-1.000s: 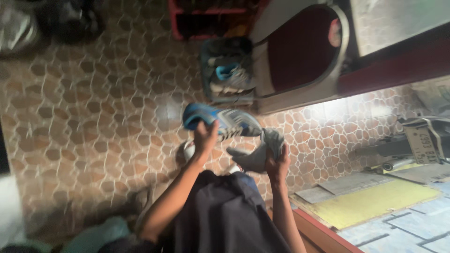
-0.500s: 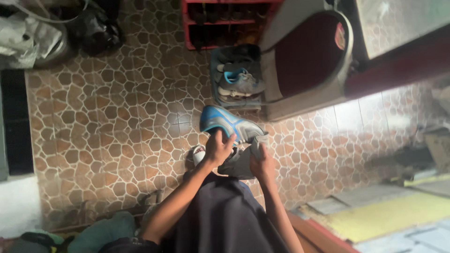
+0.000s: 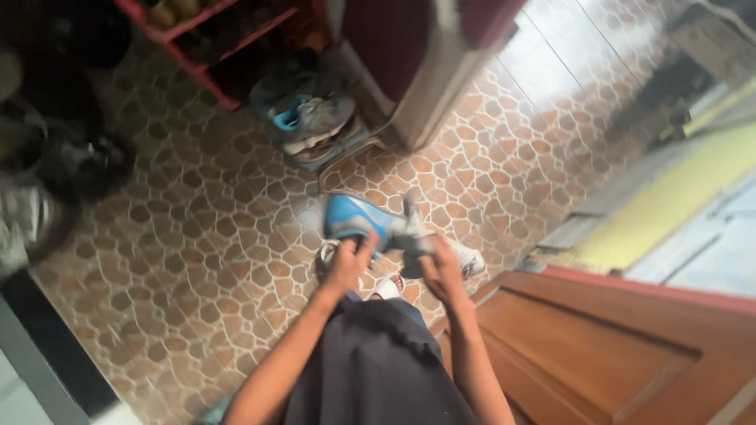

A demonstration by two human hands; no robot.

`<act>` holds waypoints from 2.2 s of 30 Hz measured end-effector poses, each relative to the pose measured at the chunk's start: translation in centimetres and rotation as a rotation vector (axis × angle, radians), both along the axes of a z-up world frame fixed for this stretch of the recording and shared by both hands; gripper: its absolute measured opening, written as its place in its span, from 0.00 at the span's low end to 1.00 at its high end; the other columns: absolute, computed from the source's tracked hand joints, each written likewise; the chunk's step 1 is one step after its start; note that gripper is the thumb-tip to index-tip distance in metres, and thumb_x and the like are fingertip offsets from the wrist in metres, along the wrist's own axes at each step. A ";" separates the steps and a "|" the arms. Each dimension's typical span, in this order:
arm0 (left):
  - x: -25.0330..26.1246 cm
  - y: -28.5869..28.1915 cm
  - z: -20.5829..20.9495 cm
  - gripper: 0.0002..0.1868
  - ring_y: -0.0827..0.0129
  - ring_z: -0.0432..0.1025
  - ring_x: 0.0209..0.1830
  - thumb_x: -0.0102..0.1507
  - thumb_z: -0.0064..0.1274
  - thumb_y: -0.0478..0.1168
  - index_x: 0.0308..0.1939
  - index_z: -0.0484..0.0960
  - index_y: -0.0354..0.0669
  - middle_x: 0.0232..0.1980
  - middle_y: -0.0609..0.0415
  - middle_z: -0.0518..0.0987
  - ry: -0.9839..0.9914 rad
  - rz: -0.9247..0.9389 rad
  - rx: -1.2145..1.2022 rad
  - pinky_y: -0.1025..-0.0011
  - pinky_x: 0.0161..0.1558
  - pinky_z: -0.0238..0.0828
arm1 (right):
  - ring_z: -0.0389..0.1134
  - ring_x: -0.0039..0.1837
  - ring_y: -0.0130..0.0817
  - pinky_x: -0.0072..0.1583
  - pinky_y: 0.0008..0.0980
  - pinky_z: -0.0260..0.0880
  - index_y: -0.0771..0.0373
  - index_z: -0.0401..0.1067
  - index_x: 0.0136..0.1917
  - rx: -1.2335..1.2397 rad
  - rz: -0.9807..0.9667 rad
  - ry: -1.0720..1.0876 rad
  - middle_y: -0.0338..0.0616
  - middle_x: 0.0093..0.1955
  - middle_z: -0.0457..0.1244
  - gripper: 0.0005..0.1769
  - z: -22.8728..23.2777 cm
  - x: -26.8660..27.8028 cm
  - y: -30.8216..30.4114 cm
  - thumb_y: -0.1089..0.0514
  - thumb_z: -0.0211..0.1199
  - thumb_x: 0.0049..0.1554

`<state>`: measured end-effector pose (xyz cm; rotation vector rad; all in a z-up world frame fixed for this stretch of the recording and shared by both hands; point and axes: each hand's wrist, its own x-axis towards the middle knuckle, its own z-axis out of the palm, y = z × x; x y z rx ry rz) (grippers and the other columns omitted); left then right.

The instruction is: The person wipes a pair of gray and blue sneakers with a cloth, cleaning the uppers, soles, and laces. The person places the cleaned shoes on a pink plastic shoe rack.

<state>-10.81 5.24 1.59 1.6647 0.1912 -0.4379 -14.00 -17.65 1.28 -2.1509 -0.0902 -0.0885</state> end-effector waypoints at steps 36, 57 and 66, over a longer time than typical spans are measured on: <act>12.8 5.5 2.6 0.13 0.39 0.75 0.46 0.66 0.54 0.45 0.46 0.82 0.38 0.44 0.34 0.82 -0.635 -0.562 0.269 0.49 0.49 0.69 | 0.72 0.47 0.59 0.46 0.48 0.70 0.62 0.68 0.58 -0.115 -0.553 -0.346 0.59 0.44 0.67 0.16 2.2 9.8 12.4 0.58 0.67 0.59; 17.5 9.9 1.5 0.19 0.60 0.70 0.51 0.62 0.58 0.43 0.58 0.80 0.48 0.44 0.56 0.81 -0.901 -0.937 0.505 0.54 0.57 0.57 | 0.70 0.48 0.54 0.48 0.48 0.69 0.62 0.72 0.49 -0.390 -0.398 -0.223 0.53 0.46 0.68 0.13 8.5 18.7 15.8 0.50 0.59 0.63; 21.0 10.2 3.7 0.20 0.60 0.71 0.56 0.58 0.57 0.36 0.54 0.84 0.56 0.44 0.57 0.82 -0.969 -0.967 0.843 0.53 0.72 0.50 | 0.68 0.49 0.64 0.50 0.56 0.65 0.62 0.71 0.52 -0.212 -0.353 0.080 0.61 0.46 0.67 0.19 -2.8 17.3 11.6 0.46 0.48 0.68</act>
